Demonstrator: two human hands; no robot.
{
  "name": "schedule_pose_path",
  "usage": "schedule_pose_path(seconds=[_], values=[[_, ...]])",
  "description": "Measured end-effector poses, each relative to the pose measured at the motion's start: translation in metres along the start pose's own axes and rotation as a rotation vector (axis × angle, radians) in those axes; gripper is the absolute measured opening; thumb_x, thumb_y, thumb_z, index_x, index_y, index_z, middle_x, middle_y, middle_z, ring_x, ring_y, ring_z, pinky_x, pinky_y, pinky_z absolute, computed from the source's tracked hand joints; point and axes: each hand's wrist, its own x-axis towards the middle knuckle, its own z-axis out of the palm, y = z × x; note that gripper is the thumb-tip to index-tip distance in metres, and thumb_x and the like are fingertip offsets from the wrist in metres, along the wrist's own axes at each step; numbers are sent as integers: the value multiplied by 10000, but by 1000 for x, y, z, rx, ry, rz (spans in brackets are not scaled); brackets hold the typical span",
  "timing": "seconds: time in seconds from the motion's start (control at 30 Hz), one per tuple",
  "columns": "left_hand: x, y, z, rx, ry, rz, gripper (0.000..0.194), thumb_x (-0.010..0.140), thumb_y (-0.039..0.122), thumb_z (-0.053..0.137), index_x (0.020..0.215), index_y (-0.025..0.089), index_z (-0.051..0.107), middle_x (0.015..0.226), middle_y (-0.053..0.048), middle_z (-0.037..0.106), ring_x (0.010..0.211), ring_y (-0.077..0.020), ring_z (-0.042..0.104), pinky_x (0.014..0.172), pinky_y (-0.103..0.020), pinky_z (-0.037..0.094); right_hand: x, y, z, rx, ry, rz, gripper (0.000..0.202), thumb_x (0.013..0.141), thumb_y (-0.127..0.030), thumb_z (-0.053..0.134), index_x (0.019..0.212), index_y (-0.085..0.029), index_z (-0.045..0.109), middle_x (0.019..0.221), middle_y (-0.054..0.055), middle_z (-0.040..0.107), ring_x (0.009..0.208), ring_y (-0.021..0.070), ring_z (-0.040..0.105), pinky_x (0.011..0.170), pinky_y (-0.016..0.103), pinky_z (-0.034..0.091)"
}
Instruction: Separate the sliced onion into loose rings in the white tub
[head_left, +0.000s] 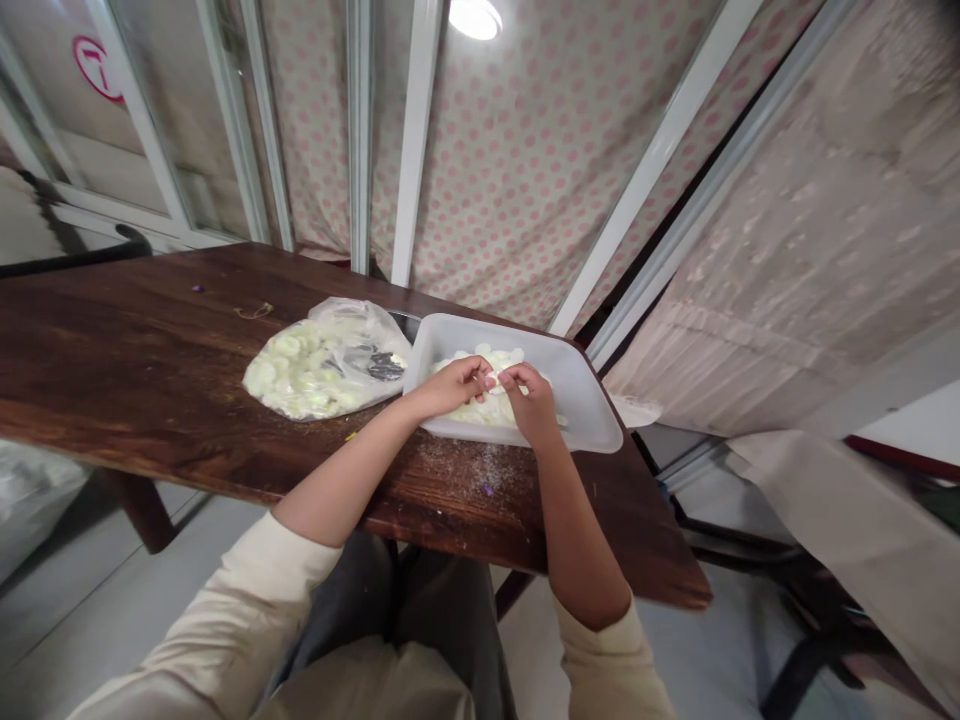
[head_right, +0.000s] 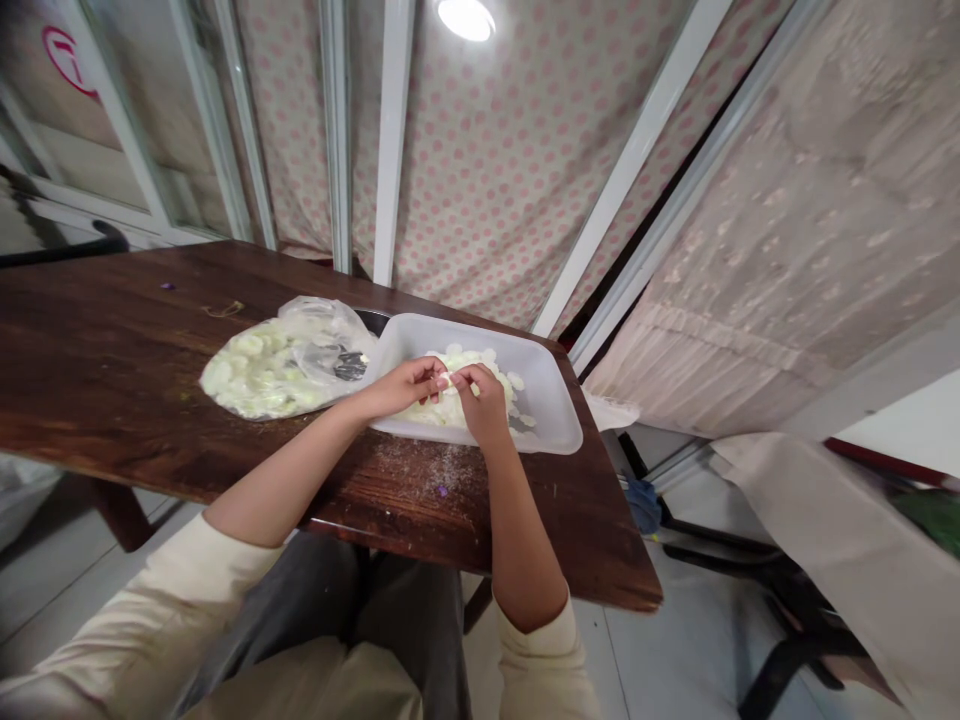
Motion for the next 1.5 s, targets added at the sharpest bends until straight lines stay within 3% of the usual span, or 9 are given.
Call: schedule_pose_path(seconds=[0.3, 0.53, 0.73, 1.03, 1.23, 1.33, 1.4, 1.5], values=[[-1, 4, 1, 27, -56, -54, 270, 783, 411, 512, 737, 154, 444, 645, 30, 467, 580, -69, 436, 562, -210, 329, -1, 0, 1, -248, 18, -7, 287, 851, -316, 407, 611, -188, 497, 624, 6, 519, 632, 137, 465, 624, 270, 330], [0, 2, 1, -22, -78, -91, 264, 790, 403, 506, 736, 161, 413, 656, 26, 480, 557, -64, 462, 541, -209, 344, -2, 3, -1, -134, 156, 172, 308, 853, -347, 365, 628, -185, 498, 638, 7, 546, 648, 142, 487, 650, 269, 368], [1, -1, 2, -61, -70, -70, 255, 776, 393, 527, 751, 161, 424, 655, 27, 472, 555, -65, 480, 519, -207, 358, 0, 0, 0, 15, 8, 74, 192, 792, -359, 484, 701, -191, 499, 719, -2, 527, 710, 134, 492, 705, 265, 401], [-3, 8, 2, 11, -119, -100, 299, 781, 442, 507, 769, 147, 464, 641, 22, 492, 571, -73, 487, 556, -218, 372, -1, -3, 0, -159, 4, -23, 236, 838, -309, 422, 635, -193, 458, 645, -13, 482, 650, 128, 447, 638, 262, 336], [1, -3, 1, 8, -78, -94, 304, 790, 449, 491, 740, 153, 442, 647, 21, 487, 560, -66, 475, 540, -207, 366, -2, 4, -1, -162, 227, 132, 264, 836, -337, 429, 620, -188, 461, 613, -19, 451, 617, 127, 429, 620, 264, 336], [2, -7, 0, 15, -53, -74, 300, 794, 451, 485, 756, 155, 451, 632, 19, 491, 561, -70, 469, 531, -202, 364, -2, 7, -1, -139, 304, 158, 192, 820, -348, 453, 762, -183, 532, 740, 15, 532, 702, 147, 472, 679, 285, 373], [2, -6, 0, 13, -39, -47, 298, 797, 449, 482, 757, 155, 456, 621, 20, 488, 567, -73, 472, 531, -200, 365, -1, 8, -1, -118, 244, 102, 212, 835, -353, 426, 844, -184, 553, 838, 40, 562, 785, 160, 493, 738, 305, 385], [1, -3, 0, 11, -26, -32, 300, 793, 448, 489, 757, 152, 465, 626, 21, 487, 576, -73, 484, 533, -199, 365, -1, 6, 0, -74, 70, 34, 237, 846, -357, 406, 756, -188, 546, 778, 23, 554, 779, 153, 501, 755, 302, 389]])
